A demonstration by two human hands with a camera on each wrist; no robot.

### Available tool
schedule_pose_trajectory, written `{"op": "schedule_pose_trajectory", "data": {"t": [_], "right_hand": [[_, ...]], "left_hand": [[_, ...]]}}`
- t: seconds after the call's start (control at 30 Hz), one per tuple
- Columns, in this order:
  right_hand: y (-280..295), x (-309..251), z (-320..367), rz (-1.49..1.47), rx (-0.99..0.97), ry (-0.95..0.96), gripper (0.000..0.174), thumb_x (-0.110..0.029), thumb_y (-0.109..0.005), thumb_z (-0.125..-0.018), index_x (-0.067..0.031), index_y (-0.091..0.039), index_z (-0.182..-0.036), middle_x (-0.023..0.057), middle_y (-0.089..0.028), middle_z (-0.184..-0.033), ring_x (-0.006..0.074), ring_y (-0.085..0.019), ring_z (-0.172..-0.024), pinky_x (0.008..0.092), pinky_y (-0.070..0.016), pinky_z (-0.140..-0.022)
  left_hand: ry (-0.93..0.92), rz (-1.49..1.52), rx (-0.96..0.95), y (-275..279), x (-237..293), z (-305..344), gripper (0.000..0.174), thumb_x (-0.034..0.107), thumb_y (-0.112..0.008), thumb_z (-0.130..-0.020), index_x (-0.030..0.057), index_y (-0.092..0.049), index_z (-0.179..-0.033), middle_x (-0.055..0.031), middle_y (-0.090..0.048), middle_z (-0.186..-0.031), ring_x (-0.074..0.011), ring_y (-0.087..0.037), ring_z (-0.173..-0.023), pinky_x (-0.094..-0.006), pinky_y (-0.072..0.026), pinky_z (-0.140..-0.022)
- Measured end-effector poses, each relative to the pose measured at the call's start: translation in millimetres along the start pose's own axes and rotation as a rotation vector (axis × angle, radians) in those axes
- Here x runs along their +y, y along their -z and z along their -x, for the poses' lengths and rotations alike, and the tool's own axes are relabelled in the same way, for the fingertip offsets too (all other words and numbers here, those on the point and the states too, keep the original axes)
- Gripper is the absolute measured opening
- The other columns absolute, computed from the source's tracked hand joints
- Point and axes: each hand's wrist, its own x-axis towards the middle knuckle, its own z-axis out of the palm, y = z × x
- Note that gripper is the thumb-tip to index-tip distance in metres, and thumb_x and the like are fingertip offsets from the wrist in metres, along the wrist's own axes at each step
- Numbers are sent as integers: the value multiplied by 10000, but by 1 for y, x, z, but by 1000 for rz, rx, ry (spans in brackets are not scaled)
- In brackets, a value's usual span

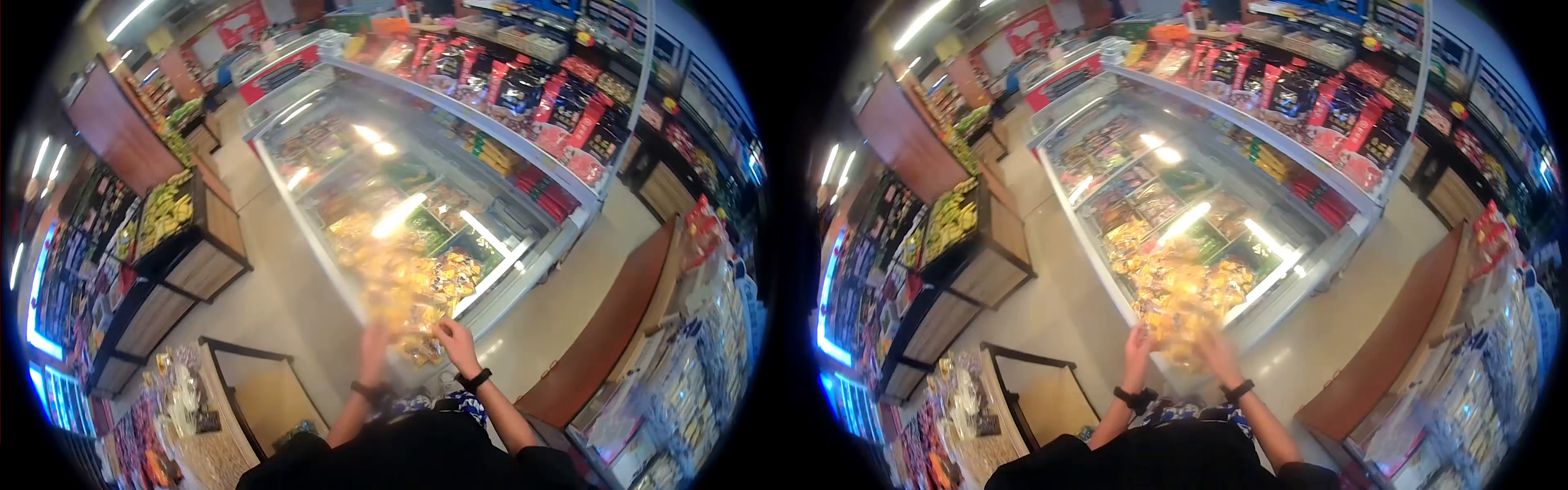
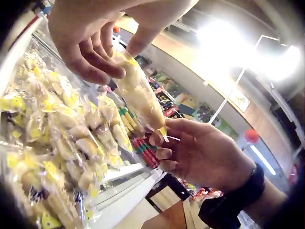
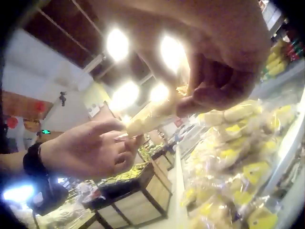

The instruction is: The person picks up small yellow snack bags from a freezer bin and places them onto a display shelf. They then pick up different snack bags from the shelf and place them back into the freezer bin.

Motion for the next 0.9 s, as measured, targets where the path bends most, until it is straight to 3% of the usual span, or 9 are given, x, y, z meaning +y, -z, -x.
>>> {"op": "schedule_pose_trajectory", "data": {"t": [0.13,0.17,0.3,0.4,0.43,0.53,0.57,0.67,0.9], "right_hand": [[-22,-41,-44,-47,120,-24,227,-199,-620,-890,6,-631,-986,66,-582,-654,112,-557,-596,275,-440,-563],[-31,-35,-52,-7,154,81,278,-177,-611,-890,-12,-599,-1113,63,-605,-714,116,-568,-611,279,-451,-576],[-61,-36,-69,-67,184,-108,463,-111,-566,-888,-75,-443,-1333,25,-606,-787,118,-577,-651,268,-465,-578],[-75,-35,-72,-141,233,-191,457,-98,-559,-886,-71,-453,-1330,27,-604,-799,108,-573,-669,263,-469,-593],[-78,-39,-69,-152,227,-215,423,-105,-565,-887,-66,-482,-1299,27,-615,-823,104,-579,-684,258,-470,-603],[-82,-42,-51,-170,174,-260,329,-127,-585,-891,-48,-569,-1209,30,-648,-896,95,-595,-729,246,-474,-633],[-83,-46,-45,-159,191,-205,270,-147,-584,-906,-34,-606,-1150,24,-667,-923,84,-603,-751,228,-469,-630],[-71,-87,-20,-307,211,-344,268,-158,-563,-924,-21,-604,-1151,29,-677,-919,85,-609,-769,226,-466,-628],[-51,-52,77,-514,371,-447,231,-164,-541,-940,-41,-613,-1122,24,-653,-888,103,-584,-751,245,-468,-670]], "left_hand": [[-54,-4,-114,10,2,-63,487,103,-542,-927,22,-380,-1379,-116,-488,-1292,-168,-542,-1087,-289,-472,-863],[-39,-3,-150,12,5,-79,516,107,-543,-929,26,-355,-1402,-124,-475,-1320,-177,-538,-1108,-295,-470,-877],[97,250,-329,10,27,-119,639,117,-556,-924,34,-246,-1476,-159,-382,-1446,-209,-538,-1166,-306,-471,-893],[129,66,-393,22,7,-140,680,124,-562,-922,32,-206,-1494,-169,-322,-1497,-223,-536,-1193,-293,-484,-874],[146,-57,-385,25,-9,-150,633,140,-542,-932,23,-243,-1478,-156,-343,-1480,-219,-547,-1176,-298,-494,-871],[267,138,-444,33,20,-141,547,137,-514,-935,25,-327,-1437,-148,-376,-1455,-206,-569,-1136,-306,-497,-877],[292,165,-429,38,2,-143,443,117,-496,-929,21,-432,-1357,-145,-469,-1375,-192,-591,-1084,-303,-505,-855],[325,103,-507,49,-24,-140,355,106,-487,-926,22,-507,-1270,-130,-574,-1254,-187,-615,-1026,-300,-512,-827],[319,76,-787,37,-16,-92,233,128,-485,-944,20,-579,-1129,-109,-673,-1019,-169,-649,-927,-290,-517,-798]]}}
